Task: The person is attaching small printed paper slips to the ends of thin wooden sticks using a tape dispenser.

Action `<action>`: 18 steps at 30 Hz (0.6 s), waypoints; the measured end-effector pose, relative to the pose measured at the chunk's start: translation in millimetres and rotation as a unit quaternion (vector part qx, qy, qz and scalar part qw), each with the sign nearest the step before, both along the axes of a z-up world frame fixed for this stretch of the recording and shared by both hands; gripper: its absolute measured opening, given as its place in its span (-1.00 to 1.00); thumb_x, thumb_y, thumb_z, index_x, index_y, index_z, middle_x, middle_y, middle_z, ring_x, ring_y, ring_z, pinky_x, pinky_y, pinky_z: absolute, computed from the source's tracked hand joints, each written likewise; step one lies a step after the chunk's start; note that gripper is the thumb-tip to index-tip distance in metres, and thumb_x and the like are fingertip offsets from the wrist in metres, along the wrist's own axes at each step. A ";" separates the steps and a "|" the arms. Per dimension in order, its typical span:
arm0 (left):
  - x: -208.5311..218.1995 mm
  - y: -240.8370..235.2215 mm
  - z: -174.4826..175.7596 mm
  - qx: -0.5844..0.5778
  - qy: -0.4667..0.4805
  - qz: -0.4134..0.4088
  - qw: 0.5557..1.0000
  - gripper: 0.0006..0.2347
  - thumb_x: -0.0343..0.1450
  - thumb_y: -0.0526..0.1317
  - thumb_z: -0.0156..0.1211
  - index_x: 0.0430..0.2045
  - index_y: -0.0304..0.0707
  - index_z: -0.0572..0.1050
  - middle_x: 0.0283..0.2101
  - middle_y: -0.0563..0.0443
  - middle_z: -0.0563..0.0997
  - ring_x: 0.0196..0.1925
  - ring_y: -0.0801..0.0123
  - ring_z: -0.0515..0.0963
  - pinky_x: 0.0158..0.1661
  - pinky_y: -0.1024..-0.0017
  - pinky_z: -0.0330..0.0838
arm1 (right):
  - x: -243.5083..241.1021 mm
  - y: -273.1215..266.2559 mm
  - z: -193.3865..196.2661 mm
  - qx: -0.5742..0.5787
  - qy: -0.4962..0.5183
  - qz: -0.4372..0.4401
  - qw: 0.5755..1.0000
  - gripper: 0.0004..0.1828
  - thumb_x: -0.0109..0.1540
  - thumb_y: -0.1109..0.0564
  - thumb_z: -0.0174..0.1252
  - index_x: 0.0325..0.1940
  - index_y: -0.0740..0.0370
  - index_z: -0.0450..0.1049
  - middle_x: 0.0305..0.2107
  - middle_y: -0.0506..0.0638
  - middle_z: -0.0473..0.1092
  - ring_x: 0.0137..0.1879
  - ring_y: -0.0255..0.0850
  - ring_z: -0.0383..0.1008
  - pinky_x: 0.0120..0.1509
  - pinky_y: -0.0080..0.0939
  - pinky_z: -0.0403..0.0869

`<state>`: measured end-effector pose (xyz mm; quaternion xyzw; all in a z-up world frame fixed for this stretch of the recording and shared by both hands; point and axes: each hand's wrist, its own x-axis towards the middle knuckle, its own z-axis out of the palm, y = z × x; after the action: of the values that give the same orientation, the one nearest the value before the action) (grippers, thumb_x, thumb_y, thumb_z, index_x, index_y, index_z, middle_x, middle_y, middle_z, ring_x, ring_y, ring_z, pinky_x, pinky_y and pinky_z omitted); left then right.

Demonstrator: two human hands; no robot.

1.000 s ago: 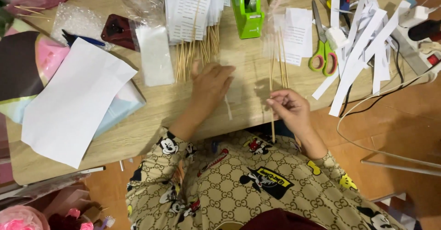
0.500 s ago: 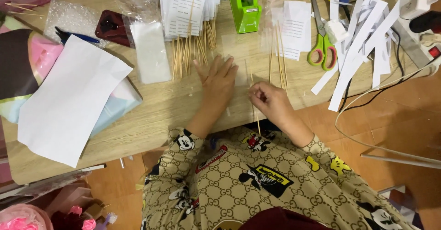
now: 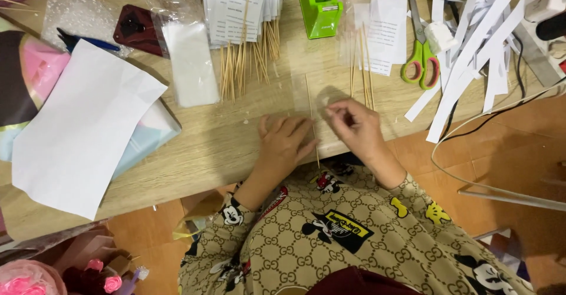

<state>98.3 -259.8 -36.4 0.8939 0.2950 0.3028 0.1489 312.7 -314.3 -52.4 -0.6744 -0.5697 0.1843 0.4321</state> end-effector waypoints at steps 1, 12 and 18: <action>-1.9 -3.7 8.8 -0.005 0.014 -0.028 0.999 -0.65 0.39 -0.02 0.36 0.00 -0.10 0.58 0.02 -0.03 0.58 0.10 0.16 0.47 0.20 -0.21 -0.10 | 14.4 -4.2 -12.0 0.035 0.011 -0.036 0.999 -0.87 0.24 0.28 0.32 -0.16 0.14 0.65 -0.54 0.02 0.49 -0.45 -0.12 0.49 -0.36 -0.21 0.48; -2.3 -7.0 -15.3 0.030 0.015 -0.038 0.999 -0.66 0.40 0.04 0.30 -0.04 -0.11 0.61 0.13 0.01 0.58 0.19 -0.03 0.48 0.32 -0.33 -0.42 | 66.1 -11.8 24.0 0.146 0.122 -0.161 0.968 -0.97 0.42 0.36 0.21 -0.05 0.42 0.50 -0.45 0.05 0.36 -0.43 -0.28 0.39 -0.33 -0.30 0.42; -6.2 -6.8 -12.9 0.063 0.051 -0.027 0.996 -0.63 0.40 0.11 0.30 0.02 0.02 0.61 0.19 0.16 0.56 0.27 0.05 0.45 0.37 -0.26 -0.48 | 53.8 40.4 56.1 0.154 0.201 -0.115 0.961 -0.98 0.43 0.30 0.14 -0.06 0.32 0.46 -0.41 0.03 0.37 -0.44 -0.31 0.36 -0.39 -0.33 0.43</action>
<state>92.1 -266.7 -49.2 0.9233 0.2583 0.2709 0.0857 366.4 -273.9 3.7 -0.6097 -0.4115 0.1756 0.6543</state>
